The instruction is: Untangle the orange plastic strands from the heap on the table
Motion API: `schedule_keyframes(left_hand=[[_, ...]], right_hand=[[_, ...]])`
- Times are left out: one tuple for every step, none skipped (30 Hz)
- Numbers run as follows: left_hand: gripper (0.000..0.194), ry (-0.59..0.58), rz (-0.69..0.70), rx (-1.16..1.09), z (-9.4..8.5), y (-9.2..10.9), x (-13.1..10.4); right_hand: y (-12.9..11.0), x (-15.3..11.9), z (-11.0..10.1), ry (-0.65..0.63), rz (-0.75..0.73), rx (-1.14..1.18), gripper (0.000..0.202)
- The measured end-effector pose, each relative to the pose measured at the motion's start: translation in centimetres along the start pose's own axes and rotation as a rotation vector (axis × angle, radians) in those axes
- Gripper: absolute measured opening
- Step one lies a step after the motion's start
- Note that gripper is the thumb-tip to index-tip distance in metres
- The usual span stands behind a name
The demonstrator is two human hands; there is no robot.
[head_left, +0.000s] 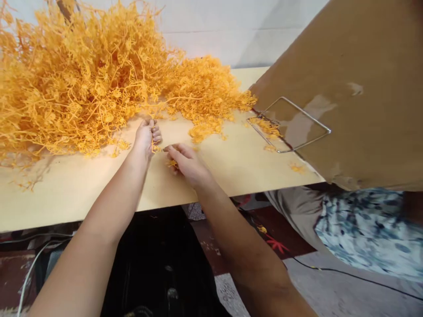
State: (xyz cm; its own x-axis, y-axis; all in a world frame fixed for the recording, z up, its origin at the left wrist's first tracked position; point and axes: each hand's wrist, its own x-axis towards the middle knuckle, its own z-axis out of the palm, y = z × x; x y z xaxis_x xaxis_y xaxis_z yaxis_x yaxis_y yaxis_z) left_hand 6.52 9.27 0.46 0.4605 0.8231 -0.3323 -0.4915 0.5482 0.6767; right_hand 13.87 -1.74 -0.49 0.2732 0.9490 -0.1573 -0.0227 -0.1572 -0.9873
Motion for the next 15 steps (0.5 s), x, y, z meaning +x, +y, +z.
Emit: schedule_keyframes(left_hand=[[0.024, -0.009, 0.027, -0.007, 0.0, -0.1, 0.1], [0.024, -0.015, 0.051, -0.014, -0.1, -0.2, 0.1], [0.023, -0.017, 0.057, -0.011, -0.1, -0.3, 0.2], [0.023, -0.014, 0.045, 0.001, -0.2, -0.3, 0.3], [0.023, -0.012, 0.038, 0.010, -0.3, -0.3, 0.4], [0.022, -0.013, 0.036, 0.017, -0.4, -0.3, 0.4], [0.022, -0.015, 0.038, 0.021, -0.6, -0.3, 0.4], [0.022, -0.015, 0.046, 0.021, -0.6, -0.3, 0.5], [0.021, -0.013, 0.055, 0.019, -0.7, -0.3, 0.5], [0.021, -0.010, 0.056, 0.020, -0.7, -0.3, 0.4], [0.020, -0.005, 0.050, 0.026, -0.7, -0.4, 0.4], [0.019, 0.002, 0.042, 0.039, -0.6, -0.5, 0.3], [0.019, 0.009, 0.038, 0.056, -0.5, -0.6, 0.2], [0.019, 0.017, 0.033, 0.079, -0.4, -0.8, 0.0], [0.019, 0.023, 0.033, 0.108, -0.2, -1.0, -0.1]], right_hand=[[0.1, 0.2, 0.7, -0.014, -0.005, -0.024, 0.025], [0.2, 0.4, 1.3, -0.026, -0.035, -0.052, 0.028], [0.1, 0.7, 1.8, -0.041, -0.080, -0.084, 0.030], [0.1, 1.0, 2.2, -0.060, -0.129, -0.118, 0.030], [0.0, 1.3, 2.4, -0.083, -0.172, -0.147, 0.029], [0.0, 1.6, 2.5, -0.115, -0.200, -0.167, 0.027], [0.0, 1.8, 2.6, -0.145, -0.216, -0.176, 0.026], [0.0, 1.8, 2.5, -0.173, -0.225, -0.178, 0.024], [0.1, 1.7, 2.5, -0.194, -0.237, -0.180, 0.023], [0.2, 1.4, 2.3, -0.204, -0.256, -0.188, 0.021], [0.3, 1.0, 2.2, -0.198, -0.282, -0.210, 0.020], [0.4, 0.4, 2.1, -0.173, -0.314, -0.244, 0.019], [0.5, -0.1, 2.0, -0.138, -0.350, -0.287, 0.019], [0.5, -0.7, 1.8, -0.104, -0.383, -0.334, 0.018], [0.6, -1.3, 1.7, -0.074, -0.413, -0.381, 0.018]])
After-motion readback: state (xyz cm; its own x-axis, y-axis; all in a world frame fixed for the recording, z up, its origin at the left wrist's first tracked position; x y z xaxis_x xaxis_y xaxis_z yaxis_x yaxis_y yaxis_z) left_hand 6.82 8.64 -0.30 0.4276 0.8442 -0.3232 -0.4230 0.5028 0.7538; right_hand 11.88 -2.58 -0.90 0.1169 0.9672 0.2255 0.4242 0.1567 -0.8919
